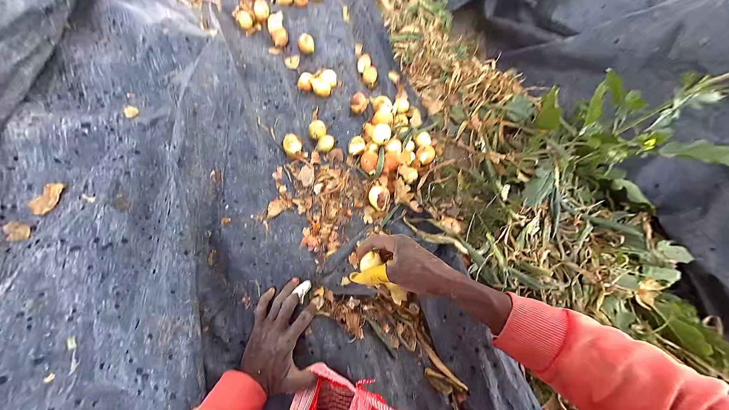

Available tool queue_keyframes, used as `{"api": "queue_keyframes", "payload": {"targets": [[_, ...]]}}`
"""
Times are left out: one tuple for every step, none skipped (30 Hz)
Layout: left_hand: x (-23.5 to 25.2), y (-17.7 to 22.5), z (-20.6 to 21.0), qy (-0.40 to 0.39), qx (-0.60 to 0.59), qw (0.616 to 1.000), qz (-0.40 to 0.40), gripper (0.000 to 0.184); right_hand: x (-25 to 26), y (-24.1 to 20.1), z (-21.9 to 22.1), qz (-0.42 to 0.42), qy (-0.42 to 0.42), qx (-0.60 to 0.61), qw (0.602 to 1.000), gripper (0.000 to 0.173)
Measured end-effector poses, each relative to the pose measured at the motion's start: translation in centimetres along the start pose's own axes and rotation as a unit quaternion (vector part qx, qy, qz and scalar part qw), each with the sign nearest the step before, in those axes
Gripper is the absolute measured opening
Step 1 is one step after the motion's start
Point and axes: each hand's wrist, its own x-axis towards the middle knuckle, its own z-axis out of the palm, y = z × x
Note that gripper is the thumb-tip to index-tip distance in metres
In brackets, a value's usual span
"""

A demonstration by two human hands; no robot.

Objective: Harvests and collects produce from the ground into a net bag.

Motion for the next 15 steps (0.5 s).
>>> {"api": "queue_keyframes", "payload": {"targets": [[0.0,0.1,0.0,0.003,0.005,1.0,-0.001,0.101,0.2,-0.7,-0.1,-0.006,0.032,0.062,0.998,0.026],[-0.1,0.1,0.0,0.006,0.008,1.0,-0.002,0.102,0.1,-1.4,0.1,-0.021,0.027,0.091,0.995,0.028],[0.0,0.2,-0.1,0.005,0.01,1.0,-0.003,0.101,-0.3,-2.3,0.3,-0.052,-0.027,0.097,0.994,0.028],[0.1,0.1,-0.2,0.004,0.006,1.0,-0.002,0.098,-0.5,-3.1,0.4,-0.1,-0.106,0.095,0.985,0.029],[0.2,0.0,-0.4,0.003,0.002,1.0,0.001,0.095,-0.2,-3.5,0.4,-0.142,-0.146,0.079,0.976,0.031],[0.2,-0.1,-0.4,-0.001,0.002,1.0,0.001,0.094,0.6,-3.7,-0.2,-0.149,-0.14,0.032,0.978,0.027],[0.1,0.0,-0.4,-0.006,0.004,1.0,0.0,0.094,1.9,-3.4,-1.1,-0.128,-0.079,-0.023,0.988,0.024],[0.1,0.2,-0.6,-0.012,0.006,1.0,-0.001,0.093,3.4,-2.9,-2.2,-0.086,0.003,-0.103,0.991,0.024],[0.1,0.3,-0.7,-0.017,0.01,1.0,-0.001,0.092,5.2,-2.0,-3.2,-0.022,0.051,-0.177,0.983,0.03],[0.3,0.1,-0.9,-0.024,0.012,1.0,-0.001,0.09,7.5,-0.5,-4.2,0.037,0.064,-0.232,0.97,0.039],[0.3,-0.1,-0.9,-0.03,0.013,0.999,-0.003,0.089,10.0,1.7,-4.8,0.066,0.064,-0.264,0.96,0.046],[0.4,-0.2,-1.0,-0.036,0.011,0.999,-0.004,0.089,11.8,3.7,-5.0,0.068,0.066,-0.265,0.959,0.048],[0.4,-0.2,-1.0,-0.042,0.011,0.999,-0.006,0.089,12.8,5.2,-5.2,0.05,0.08,-0.243,0.965,0.047],[0.4,-0.2,-0.9,-0.046,0.01,0.999,-0.006,0.09,13.0,5.6,-5.2,0.036,0.092,-0.202,0.974,0.045],[0.3,-0.1,-1.0,-0.047,0.01,0.999,-0.005,0.09,12.5,5.4,-5.2,0.022,0.104,-0.149,0.983,0.041]]}}
